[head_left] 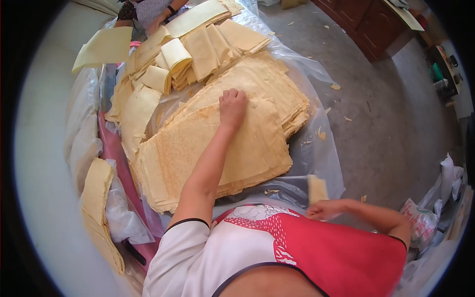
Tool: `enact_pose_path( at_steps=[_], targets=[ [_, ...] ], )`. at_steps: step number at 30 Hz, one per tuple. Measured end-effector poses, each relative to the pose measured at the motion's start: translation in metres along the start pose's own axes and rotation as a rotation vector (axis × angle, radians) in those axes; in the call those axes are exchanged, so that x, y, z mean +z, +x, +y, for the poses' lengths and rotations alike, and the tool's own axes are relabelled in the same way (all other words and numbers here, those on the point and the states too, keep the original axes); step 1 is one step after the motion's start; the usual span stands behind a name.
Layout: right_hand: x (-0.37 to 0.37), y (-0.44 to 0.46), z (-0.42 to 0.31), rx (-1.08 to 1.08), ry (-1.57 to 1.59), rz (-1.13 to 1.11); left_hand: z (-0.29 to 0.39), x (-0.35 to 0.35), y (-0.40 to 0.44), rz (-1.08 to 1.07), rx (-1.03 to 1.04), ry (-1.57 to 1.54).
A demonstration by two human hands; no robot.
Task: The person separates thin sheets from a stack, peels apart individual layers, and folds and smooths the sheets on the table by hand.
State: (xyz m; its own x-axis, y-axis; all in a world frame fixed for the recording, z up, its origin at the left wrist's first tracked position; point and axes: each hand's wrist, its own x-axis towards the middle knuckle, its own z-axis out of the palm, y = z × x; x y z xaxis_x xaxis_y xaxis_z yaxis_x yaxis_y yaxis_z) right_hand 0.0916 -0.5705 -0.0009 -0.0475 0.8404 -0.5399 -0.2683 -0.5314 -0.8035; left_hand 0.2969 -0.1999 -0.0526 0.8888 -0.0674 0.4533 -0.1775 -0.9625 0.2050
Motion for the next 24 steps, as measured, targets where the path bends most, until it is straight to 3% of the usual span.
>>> enact_pose_path(
  at_steps=[2, 4, 6, 8, 10, 13, 15, 17, 19, 24],
  targets=[
    [-0.005, -0.023, -0.013, 0.103, 0.002, -0.047, 0.0, 0.0, 0.002, 0.022, 0.009, -0.005],
    [-0.034, -0.023, -0.053, -0.026, -0.003, 0.197, 0.001, -0.003, 0.001, 0.128, 0.08, -0.046],
    [-0.071, 0.007, -0.062, -0.161, -0.07, 0.587, 0.0, -0.006, -0.002, 0.122, 0.094, -0.084],
    [-0.105, 0.043, -0.09, -0.164, -0.135, 0.811, -0.002, -0.012, -0.004, 0.116, 0.105, -0.11],
    [-0.134, 0.089, -0.095, -0.358, -0.185, 0.954, -0.004, -0.017, -0.009, 0.128, -0.003, -0.233],
    [-0.167, 0.137, -0.117, -0.382, -0.33, 1.126, -0.007, -0.024, -0.017, 0.22, -0.064, -0.387],
    [-0.186, 0.153, -0.123, -0.527, -0.435, 1.372, -0.012, -0.028, -0.028, 0.238, -0.108, -0.468],
    [-0.205, 0.163, -0.121, -0.453, -0.47, 1.34, -0.015, -0.035, -0.038, 0.257, -0.156, -0.548],
    [-0.217, 0.168, -0.129, -0.374, -0.497, 1.301, -0.011, -0.053, -0.044, 0.248, -0.35, -0.812],
    [-0.223, 0.184, -0.156, -0.237, -0.655, 1.149, -0.02, -0.069, -0.056, 0.251, -0.378, -0.858]
  ],
)
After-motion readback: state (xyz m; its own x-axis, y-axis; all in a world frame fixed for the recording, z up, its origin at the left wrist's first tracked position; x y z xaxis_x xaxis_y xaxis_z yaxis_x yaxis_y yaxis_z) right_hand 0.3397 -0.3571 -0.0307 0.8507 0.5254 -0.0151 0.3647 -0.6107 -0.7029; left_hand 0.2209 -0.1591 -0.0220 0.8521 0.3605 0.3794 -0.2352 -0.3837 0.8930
